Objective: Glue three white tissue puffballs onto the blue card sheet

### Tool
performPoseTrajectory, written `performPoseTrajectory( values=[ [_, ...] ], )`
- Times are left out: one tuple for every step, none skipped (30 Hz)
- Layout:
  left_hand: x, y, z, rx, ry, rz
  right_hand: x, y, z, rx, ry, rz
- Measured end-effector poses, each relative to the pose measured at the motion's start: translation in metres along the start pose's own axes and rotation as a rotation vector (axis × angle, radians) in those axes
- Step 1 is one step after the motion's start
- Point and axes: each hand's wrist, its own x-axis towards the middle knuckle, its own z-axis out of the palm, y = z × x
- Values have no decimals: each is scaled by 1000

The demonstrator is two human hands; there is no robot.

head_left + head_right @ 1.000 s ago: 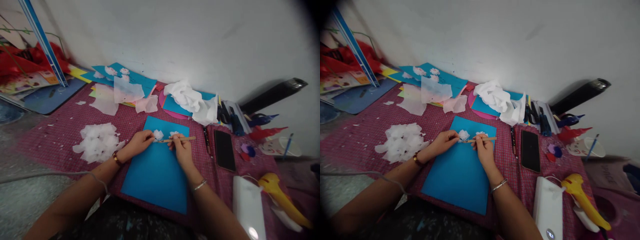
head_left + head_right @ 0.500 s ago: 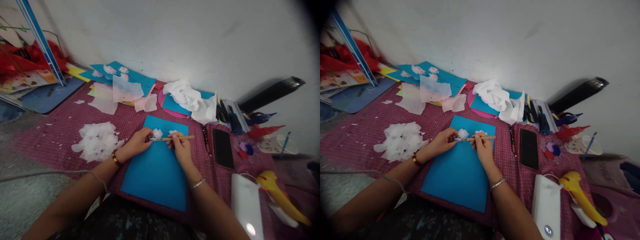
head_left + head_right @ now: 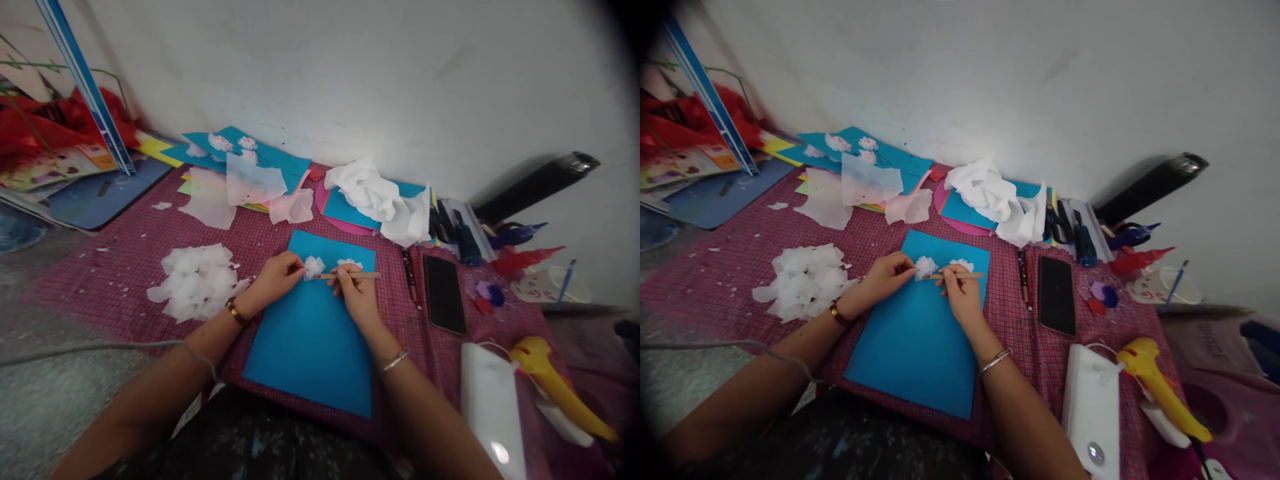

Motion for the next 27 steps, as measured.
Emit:
performPoseTrajectory(
  values=[
    [0, 0, 0, -1, 1, -2, 0, 0, 0, -10, 0, -9],
    [0, 0, 0, -1, 0, -1, 0, 1, 1, -15, 2, -15],
    [0, 0, 0, 2, -3, 3, 0, 1, 1, -19, 5, -20],
    [0, 0, -1, 5, -7, 6, 0, 1, 1, -24, 3, -26],
    [0, 0, -1, 8, -11, 9, 0, 1, 1, -31, -1, -34],
    [0, 0, -1, 10, -13, 11, 0, 1, 1, -37, -10, -40],
    [0, 0, -2, 9, -16, 11, -1, 1, 1, -43, -19, -45],
    [0, 1, -2, 5, -18, 9, -1, 1, 1, -46, -26, -46],
    [0, 2, -2, -2, -21, 5, -1, 0, 1, -46, -28, -44],
    [1, 2, -3, -9, -22, 1, -1, 0, 1, -45, -27, -38],
    [1, 3, -3, -13, -24, -4, -1, -1, 1, -44, -23, -32],
    [1, 4, -3, -17, -27, -10, -2, -1, 1, -45, -22, -27],
    [1, 4, -4, -21, -29, -14, -2, -1, 1, -46, -23, -24],
    [1, 5, -4, -23, -31, -15, -2, -1, 1, -47, -27, -23],
    [1, 5, -4, -24, -35, -12, -2, 0, 1, -47, -33, -24],
    [1, 5, -5, -23, -38, -8, -2, 0, 1, -45, -39, -25],
    [1, 5, -5, -19, -41, -7, -2, 0, 1, -43, -44, -26],
    [1, 5, -5, -16, -41, -8, -2, 0, 1, -40, -44, -26],
    [1, 5, -5, -15, -40, -12, -2, 0, 1, -35, -40, -24],
    [1, 5, -5, -15, -38, -17, -2, -1, 0, -27, -29, -19],
    [0, 4, -4, -18, -35, -23, -2, -1, 0, -17, -16, -10],
    [0, 4, -4, -21, -32, -28, -2, -1, 0, -8, -3, -1],
    [0, 3, -4, -21, -30, -32, -2, -1, 0, -2, 4, 7],
    [0, 3, -4, -17, -29, -35, -2, -1, 0, 2, 0, 13],
    [0, 3, -4, -12, -28, -37, -2, -1, 0, 2, -12, 15],
    [0, 3, -4, -8, -29, -36, -2, -1, 0, -1, -29, 14],
    [1, 3, -4, -5, -28, -34, -2, -1, 0, -5, -47, 10]
  ],
)
